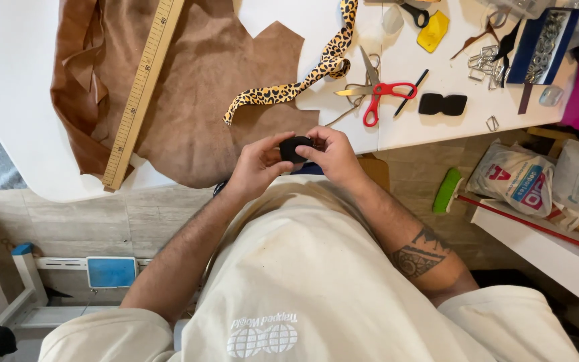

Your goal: Cutting leather patterns and measuring decorative straps for a craft project.

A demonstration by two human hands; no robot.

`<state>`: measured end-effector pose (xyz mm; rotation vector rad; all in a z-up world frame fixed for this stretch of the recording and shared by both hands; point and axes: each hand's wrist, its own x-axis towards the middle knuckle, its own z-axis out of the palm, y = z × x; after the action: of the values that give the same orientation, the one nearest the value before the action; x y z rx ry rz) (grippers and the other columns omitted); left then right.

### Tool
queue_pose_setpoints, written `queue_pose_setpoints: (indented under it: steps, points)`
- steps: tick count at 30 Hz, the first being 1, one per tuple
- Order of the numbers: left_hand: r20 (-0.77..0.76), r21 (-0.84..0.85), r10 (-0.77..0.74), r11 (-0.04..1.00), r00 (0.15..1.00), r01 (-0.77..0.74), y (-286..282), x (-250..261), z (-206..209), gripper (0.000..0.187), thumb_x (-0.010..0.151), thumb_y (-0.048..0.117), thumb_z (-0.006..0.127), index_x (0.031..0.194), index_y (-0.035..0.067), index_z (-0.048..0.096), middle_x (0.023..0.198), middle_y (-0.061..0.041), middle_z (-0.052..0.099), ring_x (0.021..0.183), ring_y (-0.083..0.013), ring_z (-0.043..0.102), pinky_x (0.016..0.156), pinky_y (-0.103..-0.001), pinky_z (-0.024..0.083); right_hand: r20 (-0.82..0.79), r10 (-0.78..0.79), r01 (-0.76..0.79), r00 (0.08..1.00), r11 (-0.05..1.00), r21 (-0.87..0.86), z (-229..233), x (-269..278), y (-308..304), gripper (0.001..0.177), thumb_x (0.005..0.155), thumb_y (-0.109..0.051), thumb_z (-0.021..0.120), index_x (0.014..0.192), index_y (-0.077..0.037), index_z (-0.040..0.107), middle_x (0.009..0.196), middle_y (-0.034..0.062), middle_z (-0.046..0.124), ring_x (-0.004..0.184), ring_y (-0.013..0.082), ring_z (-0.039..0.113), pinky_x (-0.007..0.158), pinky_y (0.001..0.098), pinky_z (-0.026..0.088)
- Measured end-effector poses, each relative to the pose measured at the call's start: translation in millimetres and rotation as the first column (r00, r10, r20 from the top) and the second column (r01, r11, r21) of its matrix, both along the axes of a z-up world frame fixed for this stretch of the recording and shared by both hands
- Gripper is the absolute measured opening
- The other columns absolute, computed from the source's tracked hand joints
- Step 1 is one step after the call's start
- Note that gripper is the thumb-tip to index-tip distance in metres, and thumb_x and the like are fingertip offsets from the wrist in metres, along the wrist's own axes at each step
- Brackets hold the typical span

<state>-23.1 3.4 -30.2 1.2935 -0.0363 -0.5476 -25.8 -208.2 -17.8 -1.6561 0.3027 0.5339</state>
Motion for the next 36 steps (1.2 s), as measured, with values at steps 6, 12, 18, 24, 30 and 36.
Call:
queue_pose_setpoints:
  steps: [6, 12, 18, 24, 30, 36]
  points:
    - [-0.056, -0.096, 0.006, 0.995, 0.998, -0.012, 9.4, 1.5, -12.4, 0.057, 0.089, -0.019, 0.068, 0.143, -0.003, 0.058, 0.1, -0.018, 0.069, 0.081, -0.0222, 0.073, 0.072, -0.04, 0.067, -0.029, -0.09, 0.093, 0.996, 0.986, 0.135, -7.2, -6.6, -1.8, 0.026, 0.086, -0.013, 0.087, 0.102, 0.0, 0.072, 0.071, 0.0011, 0.064, 0.068, 0.0054, 0.064, 0.066, 0.0191, 0.056]
    - [-0.051, -0.066, -0.005, 0.998, 0.999, 0.002, 13.6, 1.4, -18.8, 0.06, 0.089, -0.02, 0.068, 0.145, -0.002, 0.056, 0.103, -0.018, 0.07, 0.086, -0.021, 0.073, 0.076, -0.039, 0.067, -0.065, -0.104, 0.112, 0.992, 0.986, 0.126, -7.0, -8.8, -1.5, 0.02, 0.089, -0.01, 0.084, 0.102, 0.002, 0.074, 0.07, 0.0063, 0.07, 0.067, 0.0093, 0.07, 0.068, 0.0218, 0.059]
    - [-0.013, 0.033, -0.006, 0.999, 1.0, 0.006, 17.7, 1.3, -17.1, 0.047, 0.092, -0.014, 0.069, 0.138, -0.002, 0.062, 0.098, -0.018, 0.073, 0.08, -0.021, 0.075, 0.072, -0.035, 0.067, -0.081, -0.073, 0.08, 0.994, 0.993, 0.084, -5.0, -10.7, 0.6, 0.02, 0.089, -0.009, 0.084, 0.104, 0.0, 0.075, 0.074, 0.0076, 0.073, 0.07, 0.0085, 0.07, 0.069, 0.0223, 0.058]
    - [0.192, 0.237, -0.211, 0.958, 0.959, 0.163, 28.3, 30.6, -9.2, 0.038, 0.09, -0.006, 0.075, 0.127, -0.001, 0.069, 0.087, -0.019, 0.073, 0.064, -0.0229, 0.075, 0.062, -0.036, 0.063, -0.116, 0.002, -0.003, 0.993, 1.0, -0.008, -13.8, -13.0, -1.0, 0.017, 0.087, -0.008, 0.081, 0.102, -0.002, 0.077, 0.071, 0.0053, 0.073, 0.064, 0.0084, 0.068, 0.067, 0.0221, 0.057]
    - [0.288, 0.92, -0.406, 0.369, 0.867, -0.132, 57.0, 97.7, -102.5, 0.032, 0.091, 0.034, 0.083, 0.113, 0.012, 0.076, 0.096, -0.01, 0.065, 0.09, -0.0344, 0.071, 0.08, -0.045, 0.061, -0.106, -0.11, 0.106, 0.988, 0.994, -0.039, -43.0, -23.2, -18.7, 0.017, 0.089, -0.009, 0.08, 0.105, -0.001, 0.077, 0.07, 0.0092, 0.073, 0.063, 0.0112, 0.071, 0.065, 0.0226, 0.056]
    - [0.061, 0.99, -0.542, 0.139, 0.838, 0.018, 52.5, 84.0, -166.7, 0.02, 0.086, 0.029, 0.077, 0.099, 0.016, 0.07, 0.081, -0.003, 0.066, 0.081, -0.028, 0.075, 0.07, -0.044, 0.062, -0.115, -0.195, 0.189, 0.974, 0.98, -0.067, -46.3, -35.1, -27.5, 0.016, 0.089, -0.007, 0.078, 0.104, -0.001, 0.077, 0.072, 0.0101, 0.074, 0.063, 0.0127, 0.072, 0.065, 0.0235, 0.056]
